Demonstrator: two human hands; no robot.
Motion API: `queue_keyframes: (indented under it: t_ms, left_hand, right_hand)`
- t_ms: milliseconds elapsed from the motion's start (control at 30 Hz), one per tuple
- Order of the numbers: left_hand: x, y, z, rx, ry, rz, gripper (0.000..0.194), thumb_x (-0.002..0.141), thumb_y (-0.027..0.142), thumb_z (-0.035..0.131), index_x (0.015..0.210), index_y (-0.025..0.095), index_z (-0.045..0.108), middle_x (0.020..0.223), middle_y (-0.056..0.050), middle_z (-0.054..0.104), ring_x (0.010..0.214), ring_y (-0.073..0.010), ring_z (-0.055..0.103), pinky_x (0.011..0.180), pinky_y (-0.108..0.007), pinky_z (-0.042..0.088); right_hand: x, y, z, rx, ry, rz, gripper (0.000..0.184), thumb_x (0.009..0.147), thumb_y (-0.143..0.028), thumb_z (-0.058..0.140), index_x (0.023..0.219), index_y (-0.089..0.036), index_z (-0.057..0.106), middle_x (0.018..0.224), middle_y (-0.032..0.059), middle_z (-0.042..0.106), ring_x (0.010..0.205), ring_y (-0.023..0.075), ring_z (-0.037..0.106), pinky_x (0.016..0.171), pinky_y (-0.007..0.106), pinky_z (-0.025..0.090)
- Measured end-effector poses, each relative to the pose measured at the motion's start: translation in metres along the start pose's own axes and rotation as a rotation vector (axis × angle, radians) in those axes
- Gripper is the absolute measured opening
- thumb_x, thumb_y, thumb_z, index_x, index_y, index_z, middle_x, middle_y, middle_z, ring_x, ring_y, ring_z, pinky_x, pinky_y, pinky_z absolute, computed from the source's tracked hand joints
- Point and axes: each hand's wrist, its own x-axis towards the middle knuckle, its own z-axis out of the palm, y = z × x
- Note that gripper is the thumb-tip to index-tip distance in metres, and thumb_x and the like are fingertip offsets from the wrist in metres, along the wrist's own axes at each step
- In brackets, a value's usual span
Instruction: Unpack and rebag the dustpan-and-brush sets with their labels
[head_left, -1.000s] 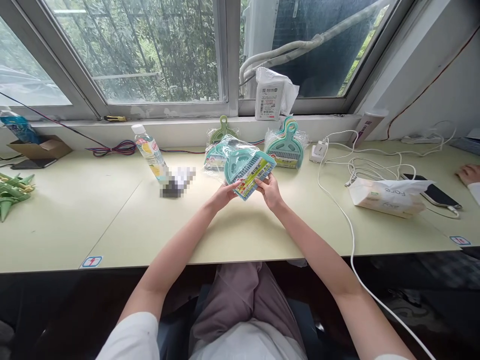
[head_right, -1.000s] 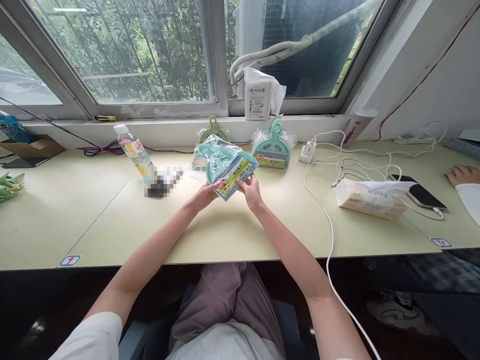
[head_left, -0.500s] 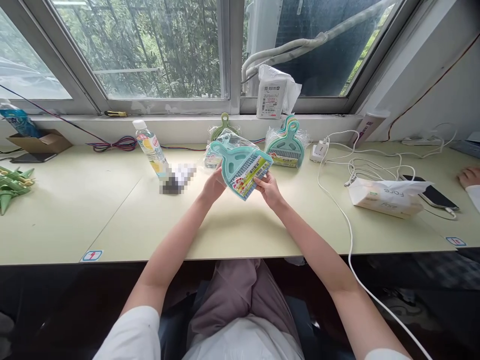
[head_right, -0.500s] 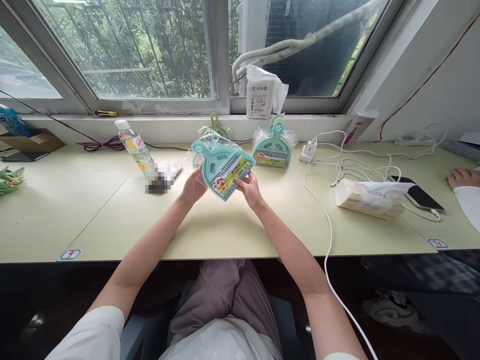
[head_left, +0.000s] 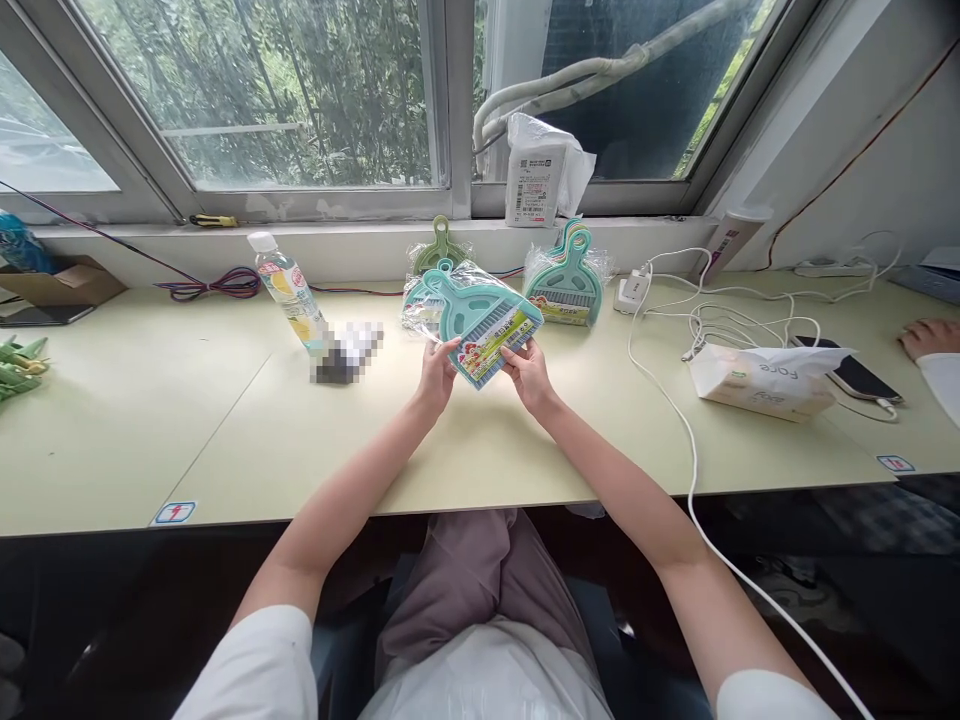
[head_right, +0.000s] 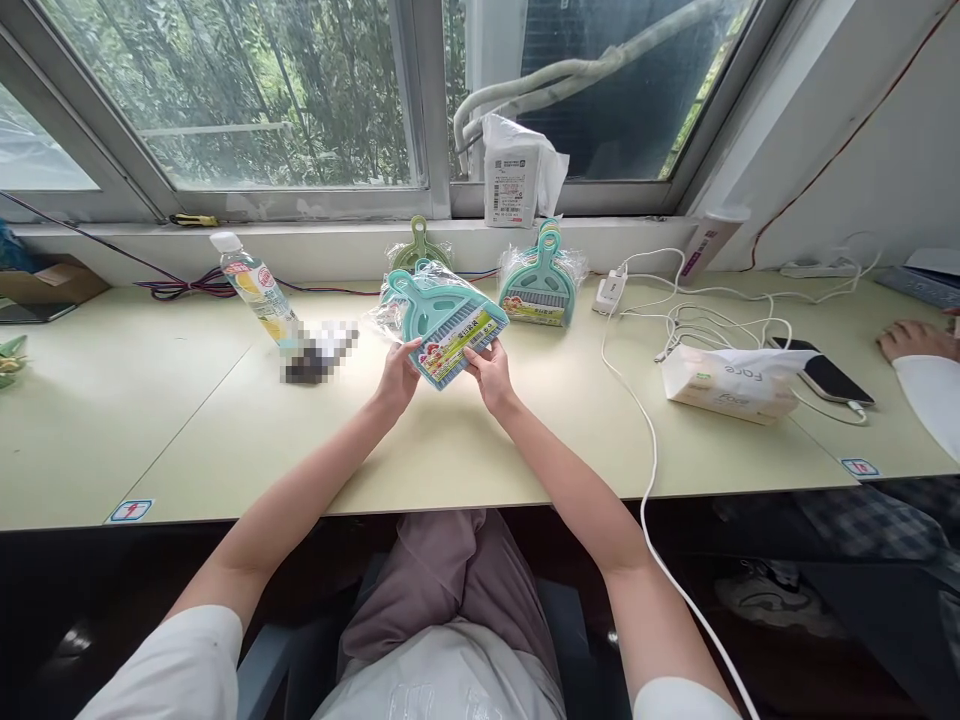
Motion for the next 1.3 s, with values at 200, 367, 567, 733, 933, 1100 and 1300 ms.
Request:
queue_keyframes:
  t_ms: [200,367,567,733,933,1100,1300]
  left_hand:
    - [-0.007,-0.018,0.007,0.120,-0.110,-0.163,0.049,0.072,0.028,0.074,0.118,0.023,0.055,0.120,-0.006,0.066,0.114,-0.0248,0.061,0.097,-0.041,0.048]
    - [-0.011,-0.020,0.011,0.149,-0.296,-0.349,0.052,0.074,0.039,0.074,0.120,0.023,0.055,0.130,-0.012,0.060,0.116,-0.0313,0.061,0.097,-0.049,0.047]
    - [-0.002,-0.016,0.006,0.140,-0.098,-0.122,0.048,0.074,0.033,0.072,0.117,0.023,0.054,0.126,-0.007,0.062,0.120,-0.0274,0.057,0.100,-0.047,0.046]
    - [-0.001,-0.011,0.002,0.250,-0.128,-0.078,0.057,0.073,0.033,0.071,0.124,0.025,0.046,0.125,-0.006,0.061,0.114,-0.0262,0.060,0.093,-0.047,0.051]
    - [-0.012,-0.013,0.011,0.201,-0.355,-0.214,0.062,0.079,0.038,0.064,0.135,0.026,0.040,0.140,-0.011,0.052,0.114,-0.0304,0.061,0.095,-0.054,0.048]
    - [-0.011,-0.020,0.013,0.238,-0.297,-0.090,0.054,0.082,0.040,0.061,0.131,0.022,0.046,0.142,-0.010,0.050,0.131,-0.0301,0.048,0.110,-0.049,0.035]
    - [-0.002,-0.026,0.006,0.285,-0.137,0.027,0.057,0.078,0.037,0.063,0.129,0.020,0.042,0.136,-0.011,0.053,0.127,-0.0282,0.049,0.106,-0.046,0.040]
  right_hand:
    - [0.001,-0.001,-0.004,0.017,0.061,-0.034,0.047,0.068,-0.030,0.073,0.109,-0.026,0.051,0.110,0.0027,0.067,0.107,0.0209,0.065,0.092,0.039,0.057]
    - [0.003,-0.004,-0.007,-0.012,0.082,-0.068,0.049,0.071,-0.034,0.071,0.114,-0.027,0.050,0.116,0.0039,0.066,0.110,0.0211,0.064,0.093,0.039,0.057]
    - [0.004,-0.004,-0.005,0.012,0.070,-0.047,0.047,0.071,-0.030,0.072,0.112,-0.028,0.050,0.115,0.0028,0.066,0.111,0.0211,0.063,0.093,0.040,0.056]
    - [0.004,-0.006,-0.005,0.017,0.045,-0.028,0.045,0.069,-0.029,0.074,0.108,-0.027,0.051,0.110,0.0019,0.068,0.109,0.0213,0.063,0.093,0.041,0.056]
    - [0.002,-0.013,-0.005,0.074,0.016,-0.103,0.044,0.068,-0.031,0.075,0.107,-0.029,0.054,0.110,0.0006,0.068,0.111,0.0211,0.062,0.095,0.038,0.055]
    - [0.003,-0.009,-0.005,0.066,0.024,-0.105,0.044,0.070,-0.030,0.073,0.110,-0.029,0.053,0.113,0.0019,0.067,0.115,0.0216,0.061,0.097,0.039,0.055]
    - [0.005,-0.004,-0.005,0.080,0.038,-0.051,0.040,0.072,-0.027,0.070,0.108,-0.027,0.052,0.110,0.0020,0.068,0.109,0.0211,0.064,0.095,0.041,0.056]
